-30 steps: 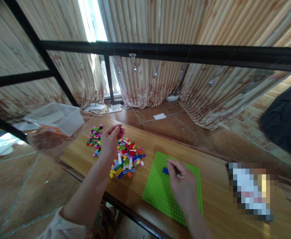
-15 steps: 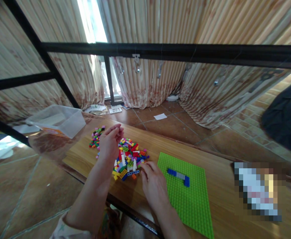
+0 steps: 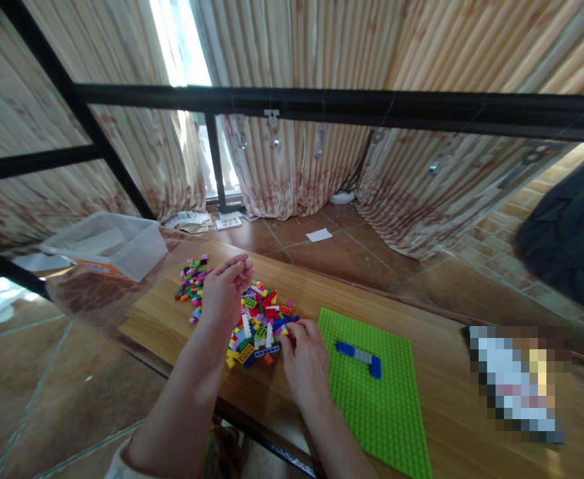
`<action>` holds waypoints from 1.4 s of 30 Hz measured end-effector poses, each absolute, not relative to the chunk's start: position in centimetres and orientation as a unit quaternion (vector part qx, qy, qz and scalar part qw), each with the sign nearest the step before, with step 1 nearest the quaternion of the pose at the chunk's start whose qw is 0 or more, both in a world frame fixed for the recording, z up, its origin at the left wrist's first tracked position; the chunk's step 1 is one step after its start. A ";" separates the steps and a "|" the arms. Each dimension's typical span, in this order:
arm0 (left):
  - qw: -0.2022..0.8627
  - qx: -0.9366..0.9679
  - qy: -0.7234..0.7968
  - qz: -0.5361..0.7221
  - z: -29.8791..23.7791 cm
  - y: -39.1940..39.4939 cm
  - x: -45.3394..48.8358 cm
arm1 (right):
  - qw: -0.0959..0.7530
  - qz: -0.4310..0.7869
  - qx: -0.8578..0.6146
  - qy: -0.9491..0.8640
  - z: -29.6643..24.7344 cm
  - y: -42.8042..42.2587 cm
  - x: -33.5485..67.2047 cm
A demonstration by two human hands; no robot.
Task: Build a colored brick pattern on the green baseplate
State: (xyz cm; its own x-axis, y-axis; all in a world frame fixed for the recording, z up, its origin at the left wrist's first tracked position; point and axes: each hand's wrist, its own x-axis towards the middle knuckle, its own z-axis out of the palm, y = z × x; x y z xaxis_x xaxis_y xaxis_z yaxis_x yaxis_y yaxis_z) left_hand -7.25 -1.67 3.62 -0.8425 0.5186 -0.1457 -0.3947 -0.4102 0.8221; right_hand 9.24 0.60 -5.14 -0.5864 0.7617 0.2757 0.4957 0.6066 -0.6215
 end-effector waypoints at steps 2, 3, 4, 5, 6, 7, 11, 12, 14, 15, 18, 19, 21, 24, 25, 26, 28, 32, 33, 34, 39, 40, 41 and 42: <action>0.280 0.070 0.476 0.831 3.5 -1.6 -7.1 | 0.274 0.265 -0.368 -0.848 -5.0 0.5 9.3; 0.283 0.072 0.477 0.829 3.5 -1.6 -7.0 | 0.279 0.273 -0.366 -0.845 -4.9 0.5 9.3; 0.286 0.074 0.478 0.827 3.4 -1.6 -7.0 | 0.282 0.282 -0.364 -0.842 -4.9 0.5 9.4; 0.289 0.074 0.478 0.826 3.4 -1.6 -6.9 | 0.284 0.289 -0.361 -0.840 -4.8 0.4 9.4; 0.292 0.076 0.478 0.825 3.4 -1.6 -6.9 | 0.285 0.296 -0.358 -0.838 -4.8 0.4 9.4; 0.293 0.077 0.478 0.824 3.4 -1.6 -6.8 | 0.286 0.300 -0.358 -0.837 -4.8 0.4 9.4; 0.294 0.081 0.477 0.824 3.3 -1.5 -6.8 | 0.286 0.302 -0.358 -0.836 -5.0 0.5 9.4; 0.294 0.080 0.476 0.825 3.3 -1.5 -6.8 | 0.283 0.300 -0.356 -0.838 -5.0 0.5 9.5; 0.293 0.079 0.474 0.826 3.3 -1.5 -6.9 | 0.274 0.298 -0.347 -0.846 -5.0 0.6 9.5; 0.293 0.079 0.473 0.827 3.3 -1.4 -6.9 | 0.272 0.298 -0.344 -0.848 -4.9 0.7 9.6; 0.292 0.079 0.473 0.828 3.2 -1.4 -7.0 | 0.276 0.304 -0.342 -0.845 -4.5 0.9 9.9; 0.291 0.077 0.473 0.828 3.2 -1.4 -7.1 | 0.279 0.307 -0.345 -0.842 -4.4 1.0 10.0; 0.287 0.073 0.472 0.830 3.2 -1.5 -7.2 | 0.285 0.309 -0.351 -0.837 -4.1 1.2 10.3; 0.286 0.069 0.470 0.832 3.3 -1.6 -7.5 | 0.295 0.308 -0.360 -0.830 -3.8 1.9 10.4; 0.287 0.067 0.470 0.832 3.3 -1.7 -7.6 | 0.298 0.306 -0.361 -0.829 -3.7 2.1 10.2; 0.286 0.064 0.469 0.833 3.3 -1.7 -7.6 | 0.300 0.305 -0.359 -0.829 -3.5 2.4 9.9; 0.282 0.060 0.468 0.835 3.4 -1.8 -7.7 | 0.298 0.302 -0.352 -0.834 -3.2 3.1 8.7; 0.282 0.059 0.461 0.839 3.5 -1.9 -7.9 | 0.270 0.274 -0.338 -0.859 -2.4 4.5 5.1; 0.283 0.059 0.460 0.839 3.5 -1.9 -7.9 | 0.256 0.263 -0.334 -0.868 -2.4 4.8 4.3; 0.284 0.058 0.460 0.839 3.5 -1.9 -8.1 | 0.240 0.253 -0.330 -0.877 -2.4 5.0 3.5; 0.273 0.054 0.456 0.845 3.5 -2.3 -8.9 | 0.191 0.236 -0.319 -0.898 -3.1 5.5 1.8; 0.273 0.053 0.454 0.847 3.5 -2.3 -9.0 | 0.193 0.233 -0.319 -0.898 -3.3 5.4 1.8; 0.272 0.052 0.452 0.848 3.5 -2.4 -9.1 | 0.198 0.230 -0.318 -0.898 -3.4 5.3 1.9; 0.273 0.051 0.452 0.847 3.5 -2.4 -9.1 | 0.203 0.228 -0.315 -0.899 -3.4 5.2 2.1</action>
State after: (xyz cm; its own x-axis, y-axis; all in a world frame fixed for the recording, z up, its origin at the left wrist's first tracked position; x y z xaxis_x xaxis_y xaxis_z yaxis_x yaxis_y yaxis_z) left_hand -9.14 -2.44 3.55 -0.8455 0.5093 -0.1602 -0.4164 -0.4413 0.7949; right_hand 2.08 5.21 -3.41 -0.7189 0.6592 0.2207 0.4741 0.6971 -0.5378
